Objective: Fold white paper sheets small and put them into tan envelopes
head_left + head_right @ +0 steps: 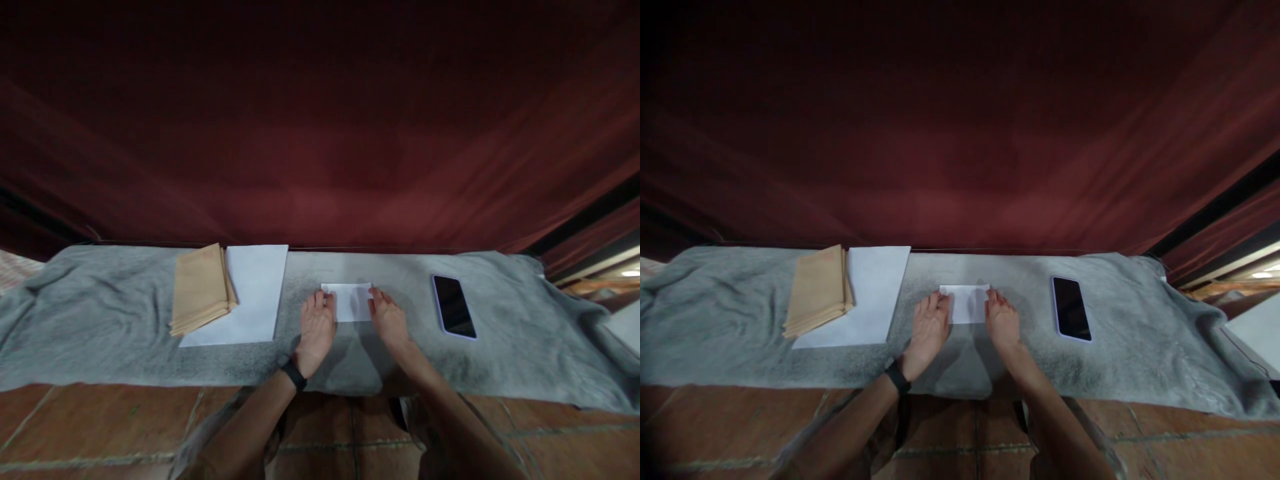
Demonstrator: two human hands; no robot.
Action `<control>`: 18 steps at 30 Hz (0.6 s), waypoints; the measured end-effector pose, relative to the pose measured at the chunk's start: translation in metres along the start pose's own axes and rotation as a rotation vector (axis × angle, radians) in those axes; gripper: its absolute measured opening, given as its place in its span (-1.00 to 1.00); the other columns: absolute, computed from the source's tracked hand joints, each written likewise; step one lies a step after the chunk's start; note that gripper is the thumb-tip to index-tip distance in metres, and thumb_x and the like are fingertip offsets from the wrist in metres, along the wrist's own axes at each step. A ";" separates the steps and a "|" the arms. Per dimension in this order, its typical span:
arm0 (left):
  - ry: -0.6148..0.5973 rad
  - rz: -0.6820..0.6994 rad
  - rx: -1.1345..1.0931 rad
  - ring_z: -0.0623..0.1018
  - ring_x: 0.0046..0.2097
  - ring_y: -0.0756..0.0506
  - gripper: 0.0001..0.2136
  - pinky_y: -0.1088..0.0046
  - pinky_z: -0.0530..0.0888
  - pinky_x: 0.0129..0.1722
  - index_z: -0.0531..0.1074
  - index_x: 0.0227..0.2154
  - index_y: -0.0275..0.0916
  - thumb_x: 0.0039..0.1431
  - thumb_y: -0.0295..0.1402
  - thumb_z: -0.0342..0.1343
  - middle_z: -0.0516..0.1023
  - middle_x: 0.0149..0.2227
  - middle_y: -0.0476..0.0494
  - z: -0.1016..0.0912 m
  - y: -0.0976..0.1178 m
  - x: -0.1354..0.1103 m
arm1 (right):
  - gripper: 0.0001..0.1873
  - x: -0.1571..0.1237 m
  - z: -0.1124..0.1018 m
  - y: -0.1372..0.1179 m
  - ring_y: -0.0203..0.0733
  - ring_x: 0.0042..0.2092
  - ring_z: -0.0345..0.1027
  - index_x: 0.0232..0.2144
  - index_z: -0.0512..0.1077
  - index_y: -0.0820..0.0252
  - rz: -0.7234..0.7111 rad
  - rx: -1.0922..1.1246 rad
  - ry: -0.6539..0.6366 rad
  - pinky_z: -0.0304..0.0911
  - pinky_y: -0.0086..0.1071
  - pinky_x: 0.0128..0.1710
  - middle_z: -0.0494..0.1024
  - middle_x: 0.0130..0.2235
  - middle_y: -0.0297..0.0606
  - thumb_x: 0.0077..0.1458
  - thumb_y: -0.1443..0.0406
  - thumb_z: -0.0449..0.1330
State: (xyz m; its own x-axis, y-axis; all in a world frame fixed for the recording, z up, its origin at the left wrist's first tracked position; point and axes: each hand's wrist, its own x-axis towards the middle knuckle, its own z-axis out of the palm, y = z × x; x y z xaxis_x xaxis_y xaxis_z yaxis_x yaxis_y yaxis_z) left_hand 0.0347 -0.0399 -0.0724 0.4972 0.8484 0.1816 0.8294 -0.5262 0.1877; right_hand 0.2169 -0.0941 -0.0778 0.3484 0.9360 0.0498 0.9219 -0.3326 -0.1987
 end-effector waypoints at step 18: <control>-0.037 0.256 0.074 0.03 0.49 -0.19 -0.43 0.04 0.12 0.44 -0.02 0.45 -0.38 0.41 -0.41 -0.26 0.06 0.47 -0.35 0.052 -0.002 0.004 | -0.38 -0.014 0.049 -0.035 -0.03 0.44 0.04 0.40 0.15 0.34 -0.277 0.234 0.163 0.00 0.00 0.41 0.26 0.39 0.03 0.46 0.15 -0.24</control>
State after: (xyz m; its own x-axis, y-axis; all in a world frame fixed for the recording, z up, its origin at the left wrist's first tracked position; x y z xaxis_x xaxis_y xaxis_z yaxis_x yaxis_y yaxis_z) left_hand 0.0488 -0.0324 -0.1220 0.7009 0.6906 0.1783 0.6913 -0.7193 0.0688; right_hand 0.1713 -0.0895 -0.1191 0.1318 0.9498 0.2838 0.9279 -0.0174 -0.3725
